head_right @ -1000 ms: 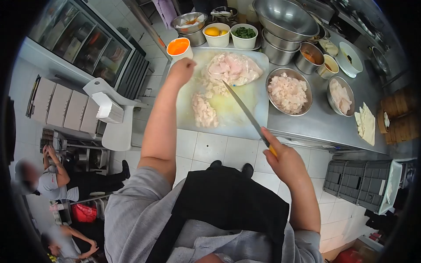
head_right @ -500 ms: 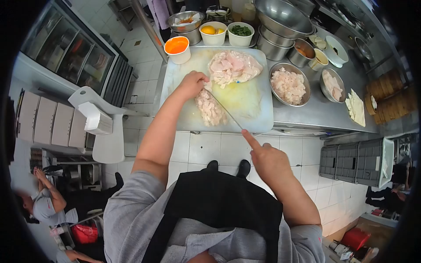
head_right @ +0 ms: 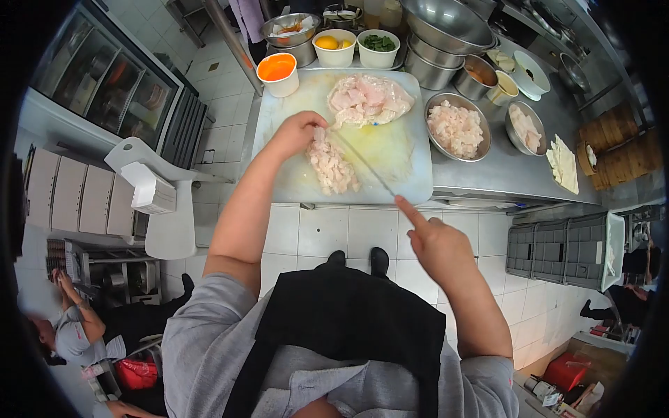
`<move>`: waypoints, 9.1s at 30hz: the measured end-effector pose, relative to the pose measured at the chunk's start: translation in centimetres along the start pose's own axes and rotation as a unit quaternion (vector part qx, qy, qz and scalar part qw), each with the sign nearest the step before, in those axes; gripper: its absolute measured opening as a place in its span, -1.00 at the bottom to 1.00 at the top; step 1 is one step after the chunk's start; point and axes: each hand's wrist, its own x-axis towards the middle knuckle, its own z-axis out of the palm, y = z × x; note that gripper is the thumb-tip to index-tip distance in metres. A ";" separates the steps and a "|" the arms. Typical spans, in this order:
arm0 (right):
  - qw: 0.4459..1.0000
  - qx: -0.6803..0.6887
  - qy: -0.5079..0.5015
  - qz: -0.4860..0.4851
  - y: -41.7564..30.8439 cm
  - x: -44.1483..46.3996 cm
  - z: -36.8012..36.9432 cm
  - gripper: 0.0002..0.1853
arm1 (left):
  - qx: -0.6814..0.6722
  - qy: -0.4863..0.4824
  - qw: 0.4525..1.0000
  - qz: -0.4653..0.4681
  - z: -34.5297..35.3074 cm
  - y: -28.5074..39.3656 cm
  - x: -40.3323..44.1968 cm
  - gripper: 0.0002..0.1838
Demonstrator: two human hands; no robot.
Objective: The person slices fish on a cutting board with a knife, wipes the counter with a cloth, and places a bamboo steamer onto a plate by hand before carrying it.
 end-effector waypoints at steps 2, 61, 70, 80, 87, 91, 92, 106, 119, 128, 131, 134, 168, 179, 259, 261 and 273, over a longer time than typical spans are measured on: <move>1.000 0.010 0.013 0.011 1.1 0.9 -0.3 -0.30 | -0.057 0.046 0.997 0.006 -0.4 -1.1 -0.5 -0.68; 0.879 0.462 -0.082 0.086 6.4 3.8 1.0 -0.34 | 0.299 0.140 0.927 0.179 7.0 6.1 -8.6 -0.57; 0.879 0.459 -0.106 0.076 4.5 4.0 1.5 -0.34 | 0.274 0.251 0.919 0.131 6.3 1.7 -5.3 -0.74; 0.780 0.580 -0.184 0.147 5.3 1.5 4.1 -0.40 | -0.065 0.413 0.907 -0.053 2.8 -0.9 -6.0 -0.70; 0.729 0.646 -0.162 0.155 0.5 4.6 7.8 -0.39 | 0.078 0.294 0.952 0.042 5.7 1.5 -4.8 -0.57; 0.736 0.644 -0.144 0.152 -2.7 6.2 8.7 -0.37 | 0.254 0.314 0.914 0.046 7.3 4.1 -6.1 -0.48; 0.744 0.635 -0.141 0.152 -3.2 6.4 8.8 -0.36 | 0.271 0.312 0.910 0.029 7.5 4.2 -6.0 -0.46; 0.819 0.549 -0.140 0.094 -7.2 7.0 7.9 -0.31 | 0.157 0.443 0.881 0.054 6.3 0.4 -3.8 -0.82; 0.944 0.321 -0.001 -0.077 -0.1 4.1 -2.6 -0.33 | -0.653 0.437 0.618 -0.024 4.9 4.9 -1.3 -0.66; 0.819 0.560 0.079 0.099 9.5 -4.7 -9.1 -0.32 | -0.466 0.189 0.862 0.069 16.7 18.4 10.7 -0.71; 0.813 0.562 0.116 0.102 11.7 -5.8 -8.6 -0.32 | -0.172 0.148 0.967 0.115 20.7 21.2 13.1 -0.70; 0.813 0.556 0.128 0.119 13.1 -6.3 -8.5 -0.32 | 0.145 0.085 0.975 0.148 24.0 21.1 13.1 -0.62; 0.880 0.439 -0.070 0.169 5.5 -0.2 1.2 -0.37 | 0.309 0.284 0.907 -0.037 0.3 -3.4 -3.3 -0.70; 0.846 0.476 0.067 0.232 -3.7 3.0 3.1 -0.38 | 0.123 0.092 0.979 0.133 3.9 4.5 -3.0 -0.68; 0.894 0.433 -0.058 0.103 2.6 3.7 0.6 -0.38 | 0.251 -0.051 0.965 -0.063 -2.8 4.2 -4.0 -0.52; 0.917 0.388 -0.057 0.075 2.8 3.8 0.9 -0.38 | 0.284 -0.088 0.954 -0.048 -1.0 3.4 -5.0 -0.51; 0.878 0.470 -0.063 0.071 5.0 6.5 4.5 -0.36 | -0.317 -0.040 0.935 -0.156 -2.1 2.7 -2.8 -0.73</move>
